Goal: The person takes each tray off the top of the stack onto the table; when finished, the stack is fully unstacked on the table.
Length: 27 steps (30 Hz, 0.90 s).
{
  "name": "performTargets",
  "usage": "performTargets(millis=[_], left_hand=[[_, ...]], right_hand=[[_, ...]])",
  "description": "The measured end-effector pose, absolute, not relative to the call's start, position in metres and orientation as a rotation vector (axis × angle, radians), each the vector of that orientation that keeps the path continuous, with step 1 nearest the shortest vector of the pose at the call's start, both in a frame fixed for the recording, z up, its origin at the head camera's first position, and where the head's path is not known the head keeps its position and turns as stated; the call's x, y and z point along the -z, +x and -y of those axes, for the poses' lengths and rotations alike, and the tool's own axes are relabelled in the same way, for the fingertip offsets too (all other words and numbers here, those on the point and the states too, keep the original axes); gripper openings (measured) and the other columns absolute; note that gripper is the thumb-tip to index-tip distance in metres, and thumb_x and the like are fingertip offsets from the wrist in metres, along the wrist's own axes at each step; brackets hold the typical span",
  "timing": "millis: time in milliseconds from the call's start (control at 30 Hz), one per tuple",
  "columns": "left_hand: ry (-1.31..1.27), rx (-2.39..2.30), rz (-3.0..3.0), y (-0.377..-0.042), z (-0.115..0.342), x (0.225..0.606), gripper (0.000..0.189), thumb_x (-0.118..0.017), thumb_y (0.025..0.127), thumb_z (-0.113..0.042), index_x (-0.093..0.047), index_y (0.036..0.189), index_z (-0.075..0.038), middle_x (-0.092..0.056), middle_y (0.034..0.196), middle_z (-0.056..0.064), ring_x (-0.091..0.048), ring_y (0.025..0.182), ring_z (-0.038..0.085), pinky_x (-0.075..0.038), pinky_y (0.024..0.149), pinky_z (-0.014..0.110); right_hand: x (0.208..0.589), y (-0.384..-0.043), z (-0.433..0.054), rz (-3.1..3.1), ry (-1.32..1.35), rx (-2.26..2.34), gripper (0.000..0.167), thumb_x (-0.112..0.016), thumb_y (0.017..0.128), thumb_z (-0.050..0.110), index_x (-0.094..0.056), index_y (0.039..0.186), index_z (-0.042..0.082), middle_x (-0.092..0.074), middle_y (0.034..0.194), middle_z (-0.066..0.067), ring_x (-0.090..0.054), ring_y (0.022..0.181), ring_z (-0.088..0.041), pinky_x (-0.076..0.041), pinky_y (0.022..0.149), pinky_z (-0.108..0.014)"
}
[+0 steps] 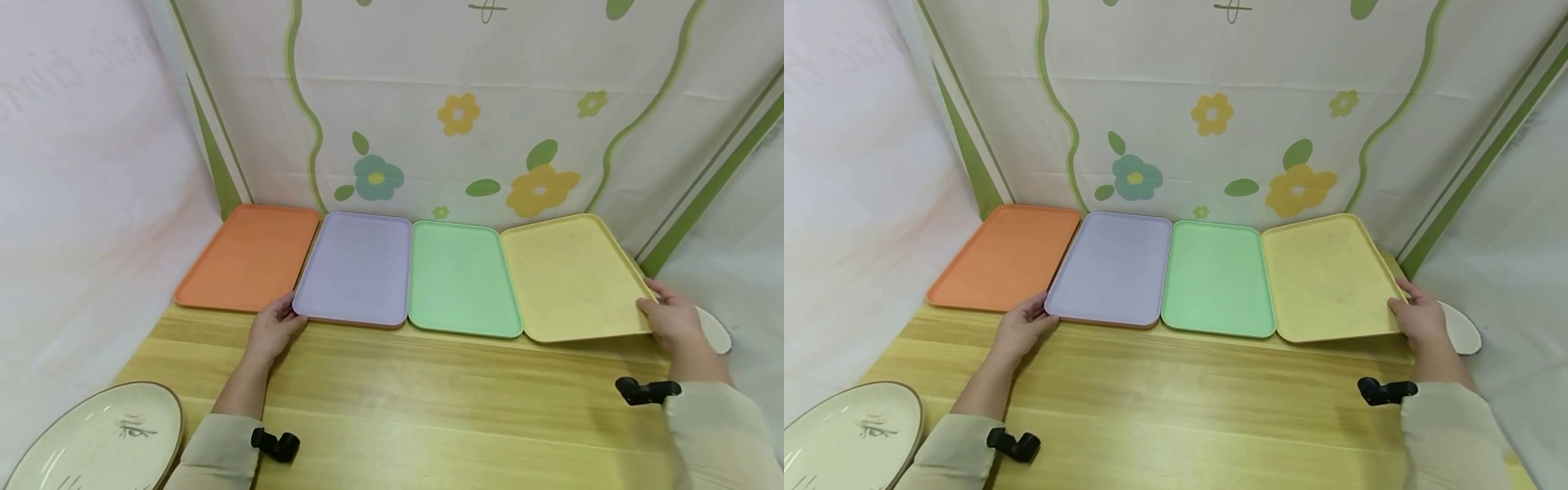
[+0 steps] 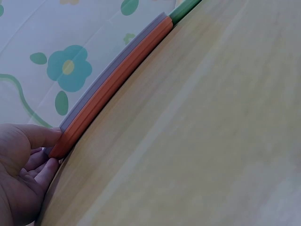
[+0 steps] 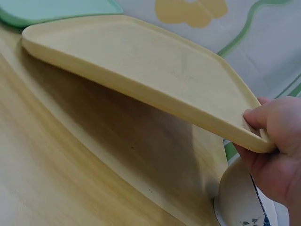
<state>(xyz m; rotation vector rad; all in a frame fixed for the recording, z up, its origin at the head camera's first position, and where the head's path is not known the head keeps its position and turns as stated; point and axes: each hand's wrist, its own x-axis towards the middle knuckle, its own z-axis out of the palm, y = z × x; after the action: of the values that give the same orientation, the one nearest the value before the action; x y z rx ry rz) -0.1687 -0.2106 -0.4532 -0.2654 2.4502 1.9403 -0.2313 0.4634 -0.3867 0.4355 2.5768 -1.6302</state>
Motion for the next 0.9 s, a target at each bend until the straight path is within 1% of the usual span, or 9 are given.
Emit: performTargets(millis=[100, 167, 200, 300, 333, 400, 600, 800, 900], left_hand=[[-0.261, -1.943, -2.460, -0.1685, 0.2109, 0.4531, 0.063, -0.062, 0.093, 0.001, -0.033, 0.149, 0.006, -0.037, 0.152, 0.028, -0.038, 0.141, 0.035, -0.040, 0.110, 0.031], [-0.255, -1.940, -2.467, -0.1686, 0.2108, 0.4534, 0.063, -0.062, 0.093, 0.001, -0.033, 0.149, 0.006, -0.038, 0.151, 0.028, -0.039, 0.141, 0.035, -0.040, 0.110, 0.032], [-0.252, -1.941, -2.467, -0.1688, 0.2106, 0.4535, 0.063, -0.062, 0.093, 0.001, -0.033, 0.149, 0.007, -0.038, 0.151, 0.028, -0.039, 0.141, 0.035, -0.040, 0.111, 0.033], [-0.249, -1.941, -2.463, -0.1688, 0.2099, 0.4537, 0.063, -0.062, 0.093, 0.001, -0.033, 0.149, 0.007, -0.038, 0.151, 0.028, -0.039, 0.141, 0.035, -0.039, 0.111, 0.035], [-0.250, -1.939, -2.464, -0.1687, 0.2098, 0.4536, 0.063, -0.062, 0.093, 0.001, -0.033, 0.149, 0.007, -0.038, 0.151, 0.028, -0.039, 0.141, 0.035, -0.039, 0.111, 0.036], [-0.252, -1.937, -2.468, -0.1686, 0.2097, 0.4535, 0.063, -0.062, 0.093, 0.001, -0.033, 0.149, 0.007, -0.038, 0.151, 0.028, -0.039, 0.141, 0.035, -0.039, 0.111, 0.036], [-0.242, -1.928, -2.489, -0.1692, 0.2102, 0.4532, 0.063, -0.062, 0.093, 0.000, -0.034, 0.148, 0.007, -0.039, 0.150, 0.028, -0.040, 0.140, 0.036, -0.040, 0.111, 0.036], [-0.260, -1.931, -2.469, -0.1704, 0.2097, 0.4535, 0.063, -0.062, 0.093, 0.001, -0.033, 0.149, 0.007, -0.038, 0.151, 0.028, -0.039, 0.141, 0.036, -0.039, 0.112, 0.037], [-0.265, -1.924, -2.474, -0.1707, 0.2097, 0.4540, 0.063, -0.062, 0.093, 0.001, -0.033, 0.149, 0.007, -0.038, 0.151, 0.028, -0.039, 0.141, 0.036, -0.038, 0.112, 0.038]], right_hand=[[0.3878, -0.2359, -0.4630, -2.736, 0.444, 1.373, 0.065, -0.046, 0.101, 0.030, -0.017, 0.157, 0.015, -0.065, 0.119, -0.016, -0.055, 0.073, 0.008, -0.054, 0.060, -0.013], [0.3873, -0.2378, -0.4622, -2.792, 0.480, 1.239, 0.066, -0.043, 0.101, 0.035, -0.016, 0.157, 0.012, -0.041, 0.145, -0.034, -0.063, 0.090, -0.009, -0.050, 0.062, -0.012], [0.3869, -0.2384, -0.4615, -2.807, 0.500, 1.185, 0.066, -0.041, 0.101, 0.036, -0.015, 0.156, 0.010, -0.025, 0.152, -0.037, -0.063, 0.104, -0.020, -0.053, 0.070, -0.016], [0.3861, -0.2398, -0.4590, -2.820, 0.567, 1.120, 0.067, -0.040, 0.101, 0.037, -0.015, 0.155, 0.008, -0.019, 0.155, -0.035, -0.032, 0.137, -0.049, -0.052, 0.098, -0.038], [0.3860, -0.2401, -0.4580, -2.810, 0.591, 1.131, 0.066, -0.041, 0.101, 0.037, -0.015, 0.155, 0.008, -0.017, 0.156, -0.034, -0.023, 0.142, -0.051, -0.046, 0.106, -0.046], [0.3863, -0.2404, -0.4560, -2.807, 0.628, 1.138, 0.066, -0.042, 0.101, 0.036, -0.016, 0.155, 0.009, -0.017, 0.157, -0.031, -0.020, 0.144, -0.049, -0.033, 0.115, -0.057], [0.3898, -0.2398, -0.4535, -2.778, 0.705, 1.174, 0.065, -0.044, 0.100, 0.036, -0.019, 0.154, 0.011, -0.017, 0.159, -0.024, -0.019, 0.146, -0.042, -0.035, 0.117, -0.044], [0.3939, -0.2420, -0.4536, -2.806, 0.735, 1.136, 0.067, -0.046, 0.099, 0.036, -0.021, 0.154, 0.008, -0.020, 0.158, -0.020, -0.021, 0.146, -0.040, -0.030, 0.119, -0.046], [0.3947, -0.2425, -0.4539, -2.819, 0.737, 1.101, 0.066, -0.046, 0.099, 0.034, -0.023, 0.154, 0.007, -0.023, 0.157, -0.022, -0.024, 0.145, -0.041, -0.034, 0.117, -0.045]])
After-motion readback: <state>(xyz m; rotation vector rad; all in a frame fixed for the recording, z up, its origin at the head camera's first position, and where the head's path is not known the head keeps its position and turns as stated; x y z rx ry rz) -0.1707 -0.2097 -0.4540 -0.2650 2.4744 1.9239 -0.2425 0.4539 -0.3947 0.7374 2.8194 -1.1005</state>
